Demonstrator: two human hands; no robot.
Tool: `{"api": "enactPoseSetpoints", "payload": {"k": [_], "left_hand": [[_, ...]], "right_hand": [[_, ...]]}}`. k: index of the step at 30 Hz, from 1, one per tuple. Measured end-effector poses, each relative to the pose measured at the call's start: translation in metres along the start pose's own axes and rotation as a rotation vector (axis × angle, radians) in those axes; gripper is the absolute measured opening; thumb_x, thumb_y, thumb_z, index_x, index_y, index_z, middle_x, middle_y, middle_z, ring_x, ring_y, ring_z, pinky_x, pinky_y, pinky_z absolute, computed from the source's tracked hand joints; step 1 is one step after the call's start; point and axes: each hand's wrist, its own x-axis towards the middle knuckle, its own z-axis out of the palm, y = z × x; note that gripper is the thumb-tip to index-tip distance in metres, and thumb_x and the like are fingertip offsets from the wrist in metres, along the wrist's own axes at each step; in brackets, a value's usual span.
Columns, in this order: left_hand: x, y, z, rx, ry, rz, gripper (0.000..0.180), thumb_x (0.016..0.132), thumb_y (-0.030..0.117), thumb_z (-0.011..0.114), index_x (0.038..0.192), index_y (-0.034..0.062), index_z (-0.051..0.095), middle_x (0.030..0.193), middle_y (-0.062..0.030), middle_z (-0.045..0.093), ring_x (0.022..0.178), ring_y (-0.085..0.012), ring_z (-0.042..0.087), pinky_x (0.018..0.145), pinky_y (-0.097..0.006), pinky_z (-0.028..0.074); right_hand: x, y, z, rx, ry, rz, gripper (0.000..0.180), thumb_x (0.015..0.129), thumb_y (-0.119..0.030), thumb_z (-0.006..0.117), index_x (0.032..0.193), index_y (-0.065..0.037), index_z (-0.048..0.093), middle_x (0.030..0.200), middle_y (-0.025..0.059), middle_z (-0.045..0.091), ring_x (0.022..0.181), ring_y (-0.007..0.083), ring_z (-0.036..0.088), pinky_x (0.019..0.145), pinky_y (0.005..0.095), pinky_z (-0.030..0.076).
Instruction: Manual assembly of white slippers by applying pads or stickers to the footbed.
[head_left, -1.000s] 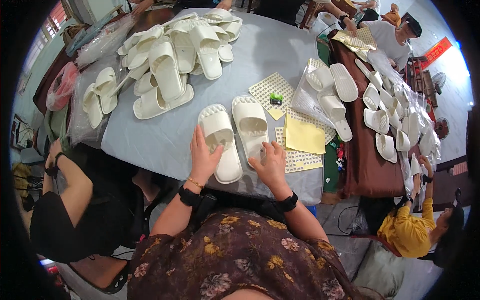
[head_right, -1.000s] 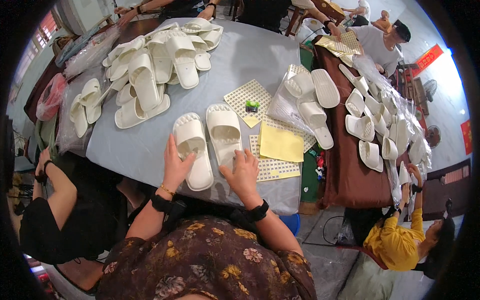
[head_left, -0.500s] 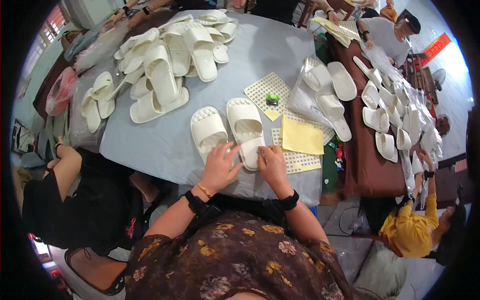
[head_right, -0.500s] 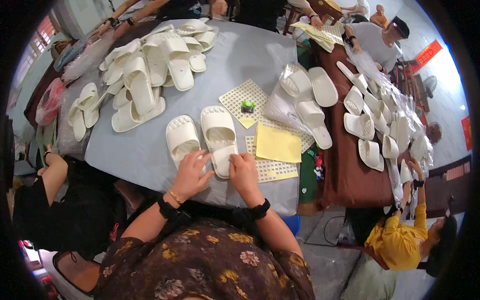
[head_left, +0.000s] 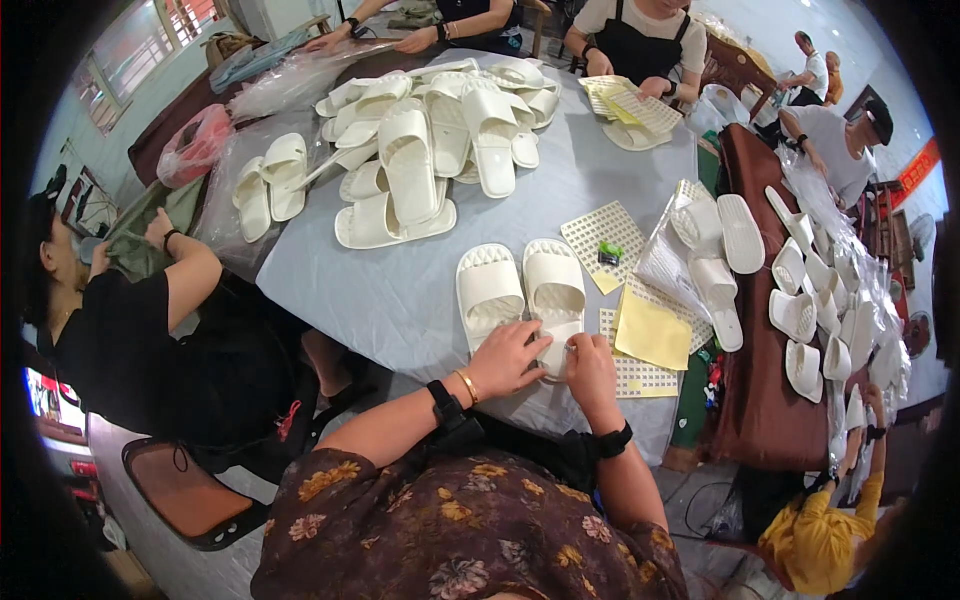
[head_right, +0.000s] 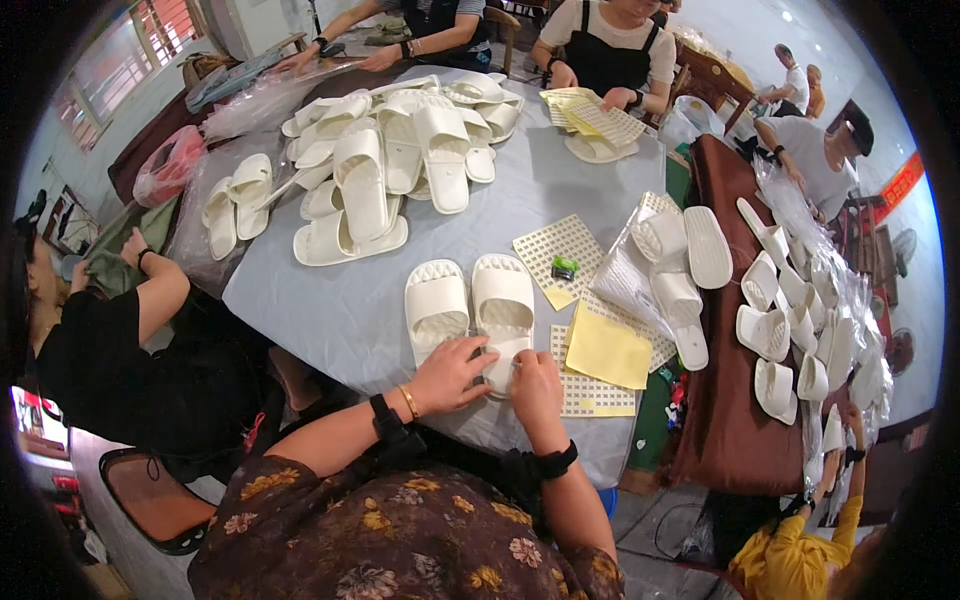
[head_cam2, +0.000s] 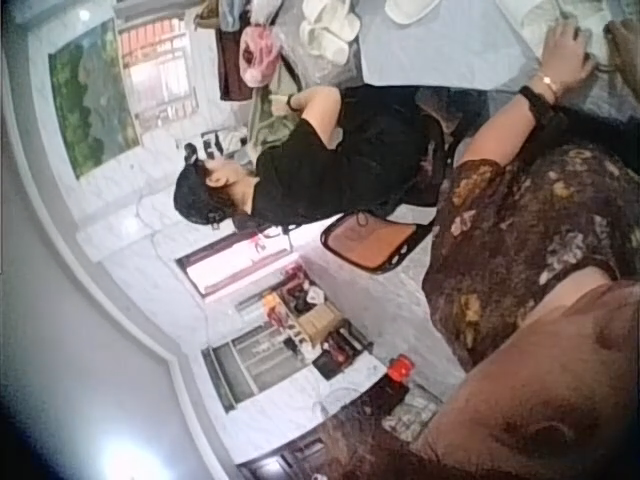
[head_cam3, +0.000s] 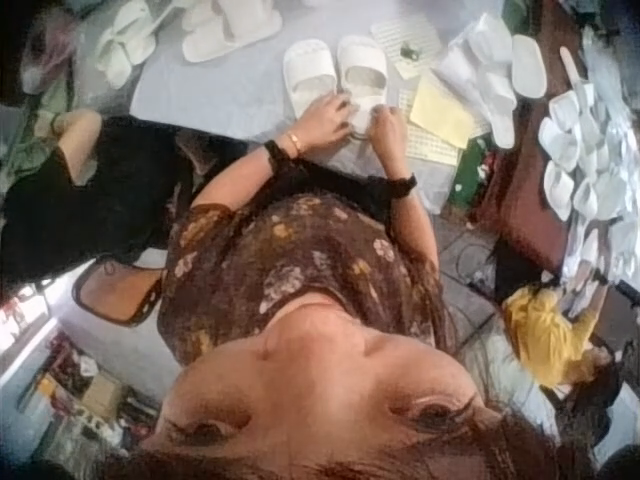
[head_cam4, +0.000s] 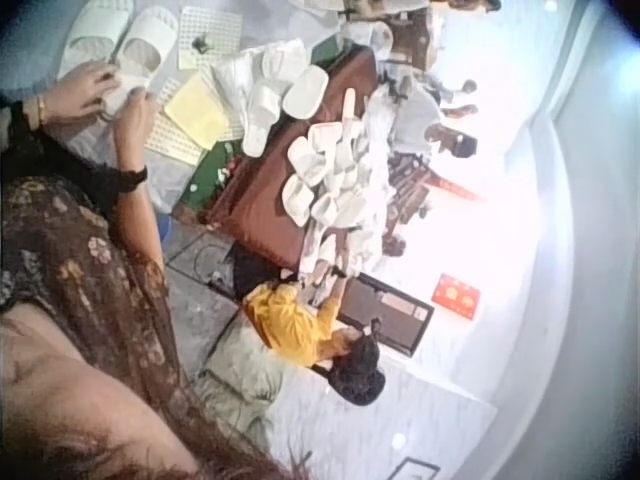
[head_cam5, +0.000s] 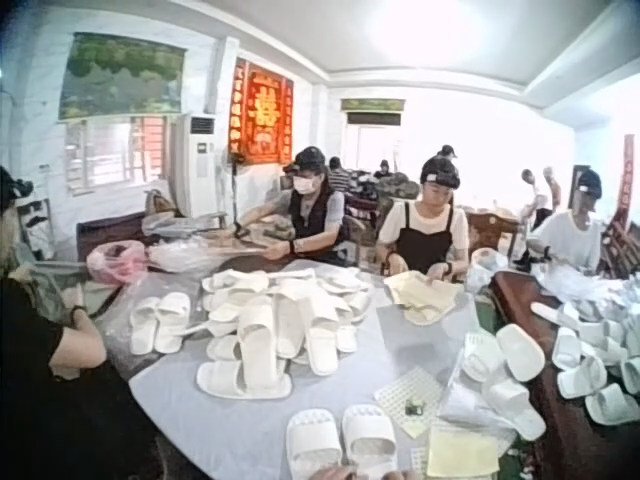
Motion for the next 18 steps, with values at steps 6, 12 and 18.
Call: {"api": "enactPoseSetpoints", "payload": {"k": [6,12,18], "left_hand": [[0.0,-0.006,-0.001,-0.002,0.069,0.02,0.051,0.084,0.032,0.07,0.127,0.0083,0.059,0.133,-0.0176,0.051,0.121,-0.0365,0.05,0.103,-0.047,0.039],[0.002,-0.006,-0.004,0.008,0.065,0.005,0.051,0.085,0.033,0.07,0.129,0.0101,0.058,0.134,-0.0164,0.051,0.122,-0.0363,0.05,0.104,-0.046,0.038],[0.0,-0.003,-0.002,0.004,0.062,-0.007,0.052,0.084,0.032,0.071,0.129,0.0106,0.058,0.135,-0.0155,0.051,0.122,-0.036,0.049,0.105,-0.046,0.038]], "right_hand": [[0.011,0.016,0.01,0.028,-0.125,-0.016,0.015,0.082,-0.002,0.06,0.097,-0.004,0.061,0.096,0.0223,0.058,0.088,0.0433,0.058,0.077,0.0494,0.048],[0.011,0.007,0.004,0.155,-0.056,-0.037,0.017,0.081,0.0,0.06,0.098,-0.004,0.061,0.097,0.0196,0.058,0.091,0.0401,0.058,0.079,0.0472,0.048],[0.009,0.011,0.006,0.214,-0.048,-0.005,0.017,0.082,-0.001,0.061,0.098,-0.004,0.062,0.097,0.0191,0.058,0.091,0.0397,0.059,0.08,0.0452,0.049]]}}
